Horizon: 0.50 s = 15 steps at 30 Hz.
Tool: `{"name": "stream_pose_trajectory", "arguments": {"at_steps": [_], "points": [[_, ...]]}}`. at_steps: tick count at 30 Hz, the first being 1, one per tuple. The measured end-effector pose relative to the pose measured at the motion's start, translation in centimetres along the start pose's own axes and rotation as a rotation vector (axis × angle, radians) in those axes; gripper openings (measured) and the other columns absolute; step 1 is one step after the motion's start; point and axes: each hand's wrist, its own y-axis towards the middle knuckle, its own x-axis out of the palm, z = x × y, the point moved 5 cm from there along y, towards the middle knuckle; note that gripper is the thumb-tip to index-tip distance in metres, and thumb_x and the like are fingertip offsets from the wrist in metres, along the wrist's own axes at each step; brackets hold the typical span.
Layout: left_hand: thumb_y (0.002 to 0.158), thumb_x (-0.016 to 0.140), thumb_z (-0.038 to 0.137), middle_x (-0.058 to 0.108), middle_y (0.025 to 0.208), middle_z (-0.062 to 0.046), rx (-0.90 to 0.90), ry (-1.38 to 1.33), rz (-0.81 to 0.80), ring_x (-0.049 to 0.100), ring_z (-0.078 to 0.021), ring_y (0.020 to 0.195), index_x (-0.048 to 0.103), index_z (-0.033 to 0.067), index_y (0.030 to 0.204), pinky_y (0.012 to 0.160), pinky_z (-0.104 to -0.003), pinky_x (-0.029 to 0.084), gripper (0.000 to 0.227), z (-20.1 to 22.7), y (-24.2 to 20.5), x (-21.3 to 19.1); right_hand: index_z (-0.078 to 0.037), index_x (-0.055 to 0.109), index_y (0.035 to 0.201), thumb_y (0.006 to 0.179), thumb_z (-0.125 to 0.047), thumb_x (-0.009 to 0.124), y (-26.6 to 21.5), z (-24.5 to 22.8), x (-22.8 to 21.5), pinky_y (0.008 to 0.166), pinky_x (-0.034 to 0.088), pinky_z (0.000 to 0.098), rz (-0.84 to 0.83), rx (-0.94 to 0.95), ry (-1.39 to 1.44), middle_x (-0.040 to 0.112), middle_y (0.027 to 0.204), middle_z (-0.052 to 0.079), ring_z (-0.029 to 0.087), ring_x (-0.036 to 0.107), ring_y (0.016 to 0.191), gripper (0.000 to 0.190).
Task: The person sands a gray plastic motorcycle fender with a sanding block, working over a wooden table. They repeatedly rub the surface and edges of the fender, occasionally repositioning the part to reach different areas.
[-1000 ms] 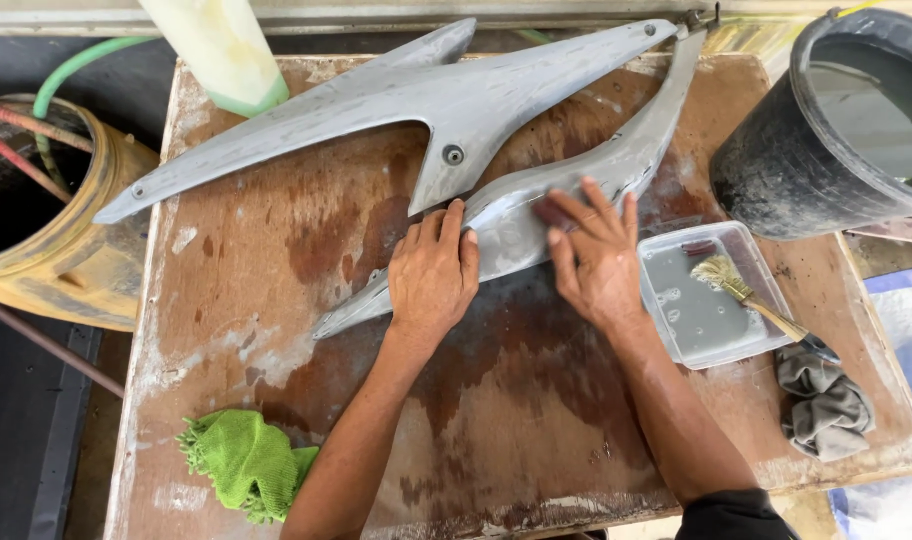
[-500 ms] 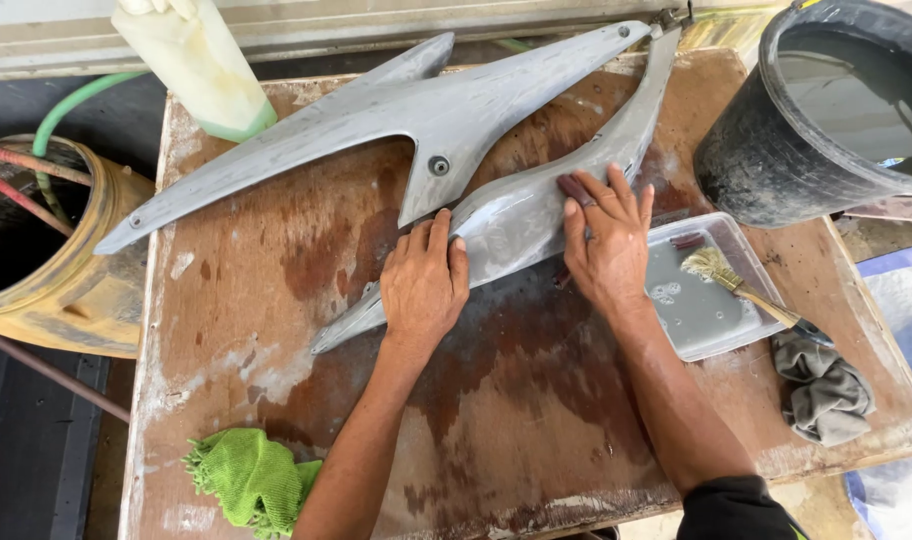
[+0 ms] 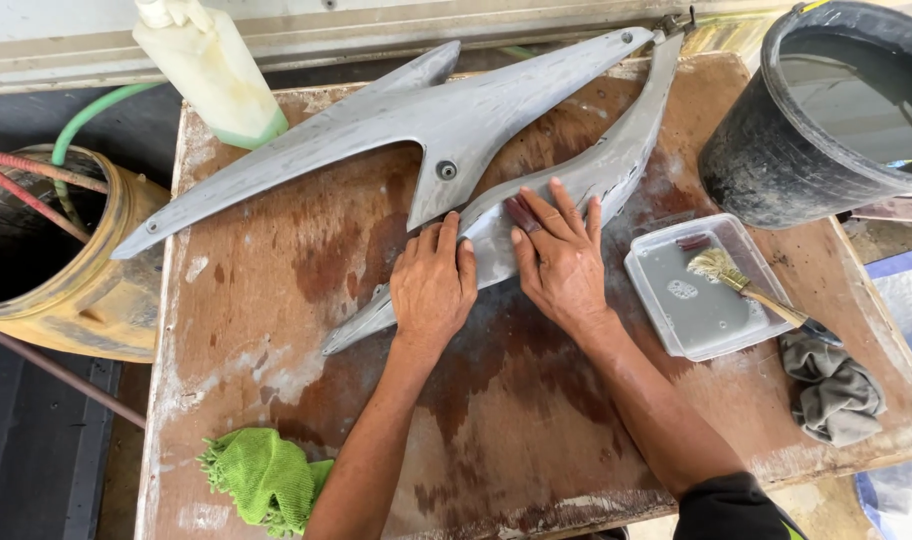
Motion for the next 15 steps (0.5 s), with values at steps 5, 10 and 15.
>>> {"name": "stream_pose_trajectory", "arguments": {"at_steps": [5, 10, 15], "points": [[0.1, 0.051, 0.031, 0.069, 0.105, -0.01, 0.001, 0.011, 0.011, 0.07, -0.0278, 0.094, 0.065, 0.0097, 0.13, 0.077, -0.04, 0.056, 0.039, -0.3, -0.3, 0.6, -0.01, 0.078, 0.113, 0.107, -0.026, 0.055, 0.0, 2.5, 1.4, 0.115, 0.023, 0.0668, 0.019, 0.06, -0.024, 0.067, 0.138, 0.006, 0.038, 0.048, 0.141, 0.029], [0.101, 0.05, 0.031, 0.069, 0.106, -0.011, -0.005, 0.001, -0.014, 0.07, -0.0292, 0.095, 0.065, 0.0094, 0.131, 0.079, -0.041, 0.056, 0.04, -0.4, -0.2, 0.8, -0.021, 0.076, 0.123, 0.103, -0.028, 0.06, -0.3, 0.1, 1.1, 0.12, 0.017, 0.0597, -0.014, -0.059, 0.01, 0.066, 0.14, -0.001, 0.032, 0.048, 0.143, 0.027], [0.101, 0.049, 0.031, 0.069, 0.106, -0.011, -0.015, -0.005, -0.018, 0.07, -0.0284, 0.096, 0.065, 0.0093, 0.131, 0.08, -0.04, 0.056, 0.04, -0.3, -0.2, 0.5, -0.015, 0.074, 0.126, 0.106, -0.025, 0.057, 0.5, 1.4, -0.3, 0.117, 0.026, 0.0604, 0.062, 0.055, -0.025, 0.065, 0.14, 0.005, 0.034, 0.05, 0.139, 0.028]]}}
